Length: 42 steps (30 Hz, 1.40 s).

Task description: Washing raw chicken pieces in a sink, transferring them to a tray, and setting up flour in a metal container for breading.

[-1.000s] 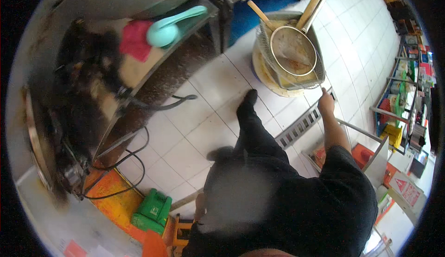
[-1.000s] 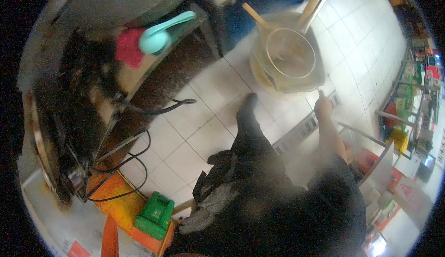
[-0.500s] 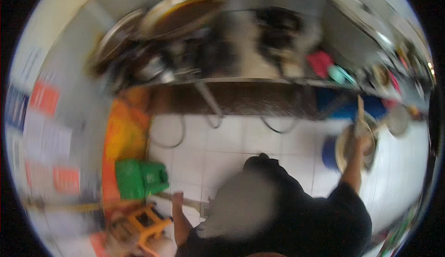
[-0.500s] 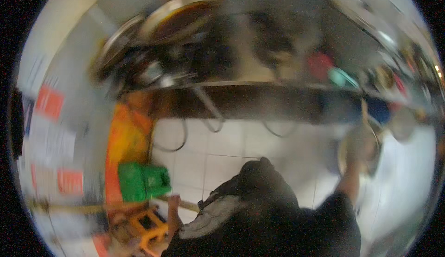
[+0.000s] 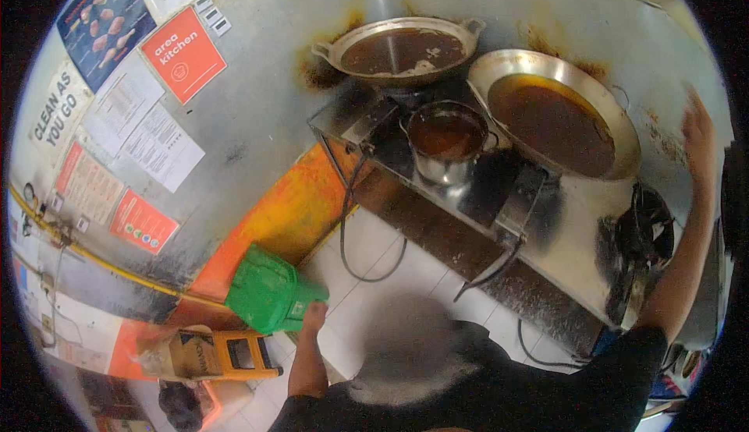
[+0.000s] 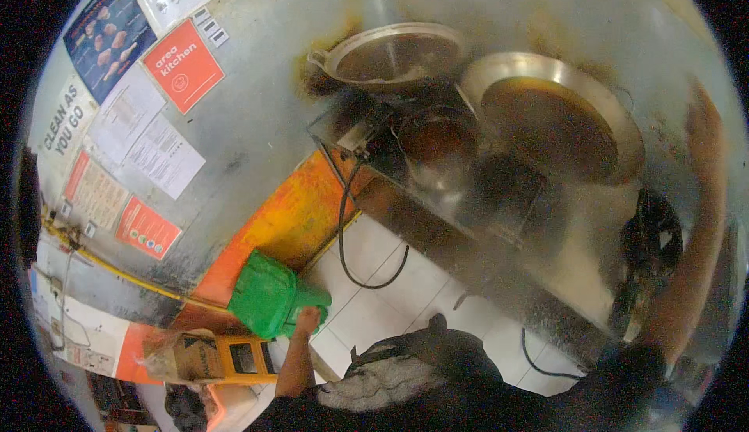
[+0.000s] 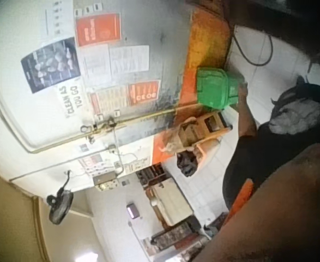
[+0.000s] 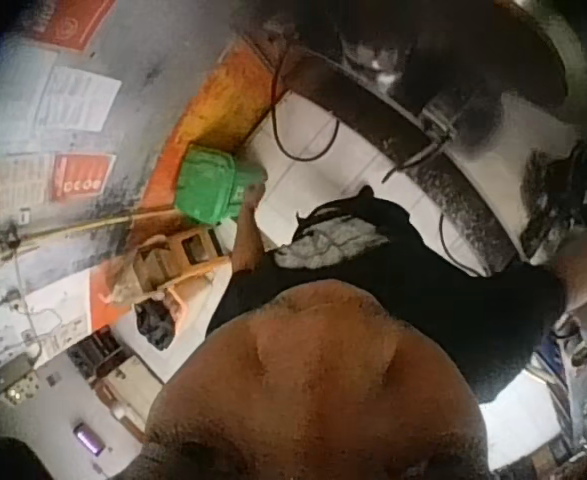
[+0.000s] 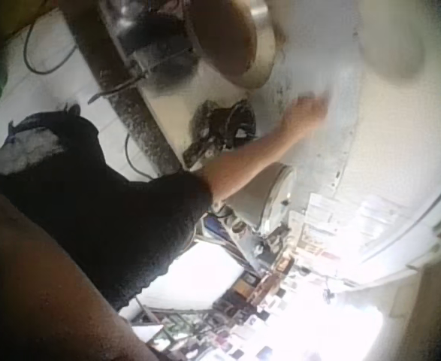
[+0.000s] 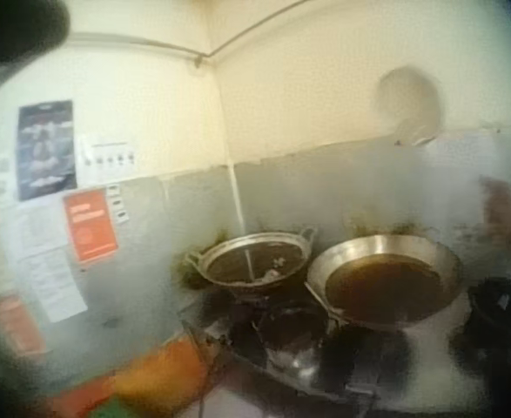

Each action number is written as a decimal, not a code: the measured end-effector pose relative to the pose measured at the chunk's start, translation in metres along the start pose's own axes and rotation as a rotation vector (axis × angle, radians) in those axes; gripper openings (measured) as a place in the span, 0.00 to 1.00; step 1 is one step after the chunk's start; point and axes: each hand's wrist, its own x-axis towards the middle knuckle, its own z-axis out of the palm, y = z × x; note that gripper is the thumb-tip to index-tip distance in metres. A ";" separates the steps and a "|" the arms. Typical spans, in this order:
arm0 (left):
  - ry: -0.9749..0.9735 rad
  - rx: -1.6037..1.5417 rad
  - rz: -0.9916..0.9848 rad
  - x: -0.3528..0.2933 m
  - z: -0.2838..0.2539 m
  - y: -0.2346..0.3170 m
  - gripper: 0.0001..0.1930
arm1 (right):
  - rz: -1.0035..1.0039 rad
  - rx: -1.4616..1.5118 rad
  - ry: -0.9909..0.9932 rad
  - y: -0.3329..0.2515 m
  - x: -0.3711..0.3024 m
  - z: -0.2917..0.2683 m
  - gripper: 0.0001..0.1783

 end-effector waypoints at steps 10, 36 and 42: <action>-0.647 -0.879 -0.604 0.039 0.015 -0.111 0.13 | -0.165 -0.321 -0.494 -0.287 0.183 0.298 0.15; -0.546 0.228 0.021 0.239 -0.083 -0.213 0.13 | -0.482 -0.435 -1.296 -0.468 0.210 0.485 0.15; -0.531 0.211 0.012 0.247 -0.079 -0.198 0.13 | -0.465 -0.188 -1.327 -0.494 0.200 0.485 0.18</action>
